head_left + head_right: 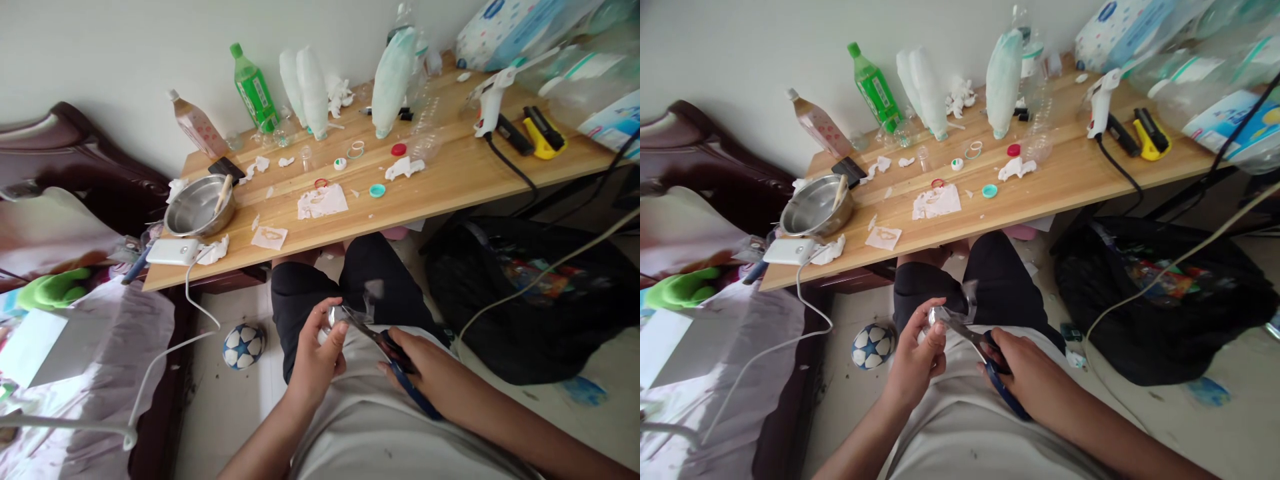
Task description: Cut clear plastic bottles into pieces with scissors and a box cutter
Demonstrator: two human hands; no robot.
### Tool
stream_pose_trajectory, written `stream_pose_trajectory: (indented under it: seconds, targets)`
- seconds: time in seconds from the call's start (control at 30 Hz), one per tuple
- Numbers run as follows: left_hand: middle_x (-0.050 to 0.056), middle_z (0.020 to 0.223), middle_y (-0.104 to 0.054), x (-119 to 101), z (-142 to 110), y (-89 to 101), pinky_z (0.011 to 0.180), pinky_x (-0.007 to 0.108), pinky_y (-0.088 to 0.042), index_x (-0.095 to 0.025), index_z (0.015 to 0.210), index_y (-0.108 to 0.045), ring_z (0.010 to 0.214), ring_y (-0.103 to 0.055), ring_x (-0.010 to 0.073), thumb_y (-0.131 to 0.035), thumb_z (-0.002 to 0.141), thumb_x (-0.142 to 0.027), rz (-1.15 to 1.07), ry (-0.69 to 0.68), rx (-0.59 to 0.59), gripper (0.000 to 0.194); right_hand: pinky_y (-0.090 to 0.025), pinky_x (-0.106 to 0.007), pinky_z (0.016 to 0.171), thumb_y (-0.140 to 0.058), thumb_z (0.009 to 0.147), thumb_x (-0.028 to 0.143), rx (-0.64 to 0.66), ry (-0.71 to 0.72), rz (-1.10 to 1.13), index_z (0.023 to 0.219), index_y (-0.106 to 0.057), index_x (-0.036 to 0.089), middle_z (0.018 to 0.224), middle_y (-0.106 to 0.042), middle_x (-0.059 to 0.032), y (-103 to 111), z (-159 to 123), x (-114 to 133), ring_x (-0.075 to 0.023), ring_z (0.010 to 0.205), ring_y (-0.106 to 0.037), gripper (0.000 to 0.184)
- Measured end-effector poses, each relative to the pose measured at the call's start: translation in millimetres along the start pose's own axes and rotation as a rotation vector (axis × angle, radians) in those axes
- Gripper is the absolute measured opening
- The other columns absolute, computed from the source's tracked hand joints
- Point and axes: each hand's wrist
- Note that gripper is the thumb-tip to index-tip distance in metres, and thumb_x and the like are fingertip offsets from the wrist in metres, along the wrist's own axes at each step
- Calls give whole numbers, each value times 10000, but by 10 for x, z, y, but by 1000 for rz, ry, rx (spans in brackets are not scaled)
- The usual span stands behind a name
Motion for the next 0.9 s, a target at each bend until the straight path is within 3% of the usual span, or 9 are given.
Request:
stream_pose_trajectory:
  seconds: [0.2, 0.37, 0.53, 0.73, 0.9]
  targets:
    - [-98, 730, -375, 2, 6, 43, 387, 145, -157, -245, 1300, -512, 422, -231, -3, -706, 852, -518, -90, 52, 64, 560, -469, -301, 668, -565, 889, 425, 13, -13, 24, 766, -457, 254, 779, -665, -12, 18, -4, -21, -210, 717, -627, 237]
    - [-95, 745, -410, 8, -1, 9, 382, 151, -189, -254, 1298, -517, 386, -282, -13, -706, 840, -527, -36, 52, 49, 566, -495, -326, 787, -560, 894, 478, -1, -12, 50, 885, -498, 254, 948, -699, -50, -22, -28, 6, -234, 871, -668, 233]
    - [-96, 732, -423, 2, 5, 4, 379, 158, -219, -251, 1300, -524, 379, -324, -5, -714, 831, -523, -16, 56, 43, 574, -492, -323, 725, -536, 904, 450, 15, -32, 38, 816, -479, 254, 834, -690, -29, -31, -17, 2, -222, 766, -660, 223]
    - [-90, 757, -444, -3, 12, 1, 369, 155, -216, -250, 1263, -541, 368, -321, -14, -724, 823, -524, -2, 36, 39, 550, -511, -332, 771, -577, 883, 465, -32, -31, 90, 872, -519, 247, 924, -704, -48, -67, -37, 2, -232, 846, -673, 226]
    - [-68, 829, -500, -32, 11, -3, 360, 161, -234, -258, 1234, -567, 368, -340, -18, -729, 805, -545, 38, 32, 17, 540, -508, -328, 737, -558, 913, 480, -18, -12, 95, 838, -514, 247, 853, -695, -31, -84, -18, -70, -223, 789, -666, 248]
Point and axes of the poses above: each hand's wrist, its own z-axis towards the middle knuckle, its own y-axis out of the back of the hand, x = y × z
